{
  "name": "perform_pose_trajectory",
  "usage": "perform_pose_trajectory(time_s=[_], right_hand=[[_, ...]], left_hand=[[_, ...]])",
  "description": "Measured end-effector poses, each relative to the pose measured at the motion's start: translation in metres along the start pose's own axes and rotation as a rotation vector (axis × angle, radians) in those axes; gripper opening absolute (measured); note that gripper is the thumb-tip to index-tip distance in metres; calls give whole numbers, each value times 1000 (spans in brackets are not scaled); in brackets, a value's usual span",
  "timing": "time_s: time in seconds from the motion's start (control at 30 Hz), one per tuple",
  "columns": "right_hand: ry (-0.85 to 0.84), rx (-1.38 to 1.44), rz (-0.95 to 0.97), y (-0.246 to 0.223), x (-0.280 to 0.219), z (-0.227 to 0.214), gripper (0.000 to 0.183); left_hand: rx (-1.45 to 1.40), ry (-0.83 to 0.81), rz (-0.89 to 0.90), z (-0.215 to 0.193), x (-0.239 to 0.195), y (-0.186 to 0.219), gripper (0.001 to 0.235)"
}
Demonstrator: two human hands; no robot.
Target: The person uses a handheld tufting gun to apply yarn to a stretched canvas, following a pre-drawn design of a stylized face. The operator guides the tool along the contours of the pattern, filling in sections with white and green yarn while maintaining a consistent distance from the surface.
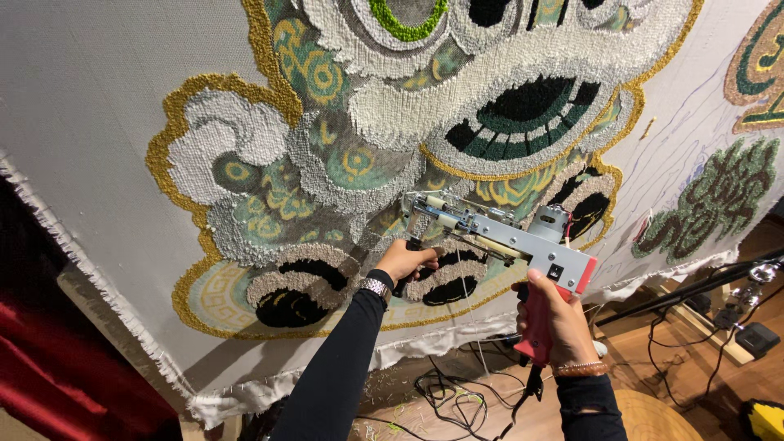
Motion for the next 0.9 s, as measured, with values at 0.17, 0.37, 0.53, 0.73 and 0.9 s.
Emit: perform_pose_trajectory(time_s=[0.17,0.37,0.53,0.73,0.9], right_hand=[[20,-27,-35,-4,-3,14,34],[79,-88,-167,4,-13,39,31],[75,-136,-300,18,-22,57,31],[31,-89,-249,43,-29,78,23],[-31,-37,-80,66,-27,90,25]], left_hand=[[35,47,28,-9,15,-5,34],[193,217,34,-29,22,-3,36],[480,384,-29,-56,18,14,45],[770,442,55,-79,22,23,41],[848,470,14,-89,12,40,36]])
Point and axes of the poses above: each hand's wrist, its own x-axis towards the middle knuckle, its own z-axis out of the palm, y = z × x, the point moved 3 cm from there along x, towards the middle knuckle, and after that the axes turned 6 degrees about y, right-handed, at the moved point
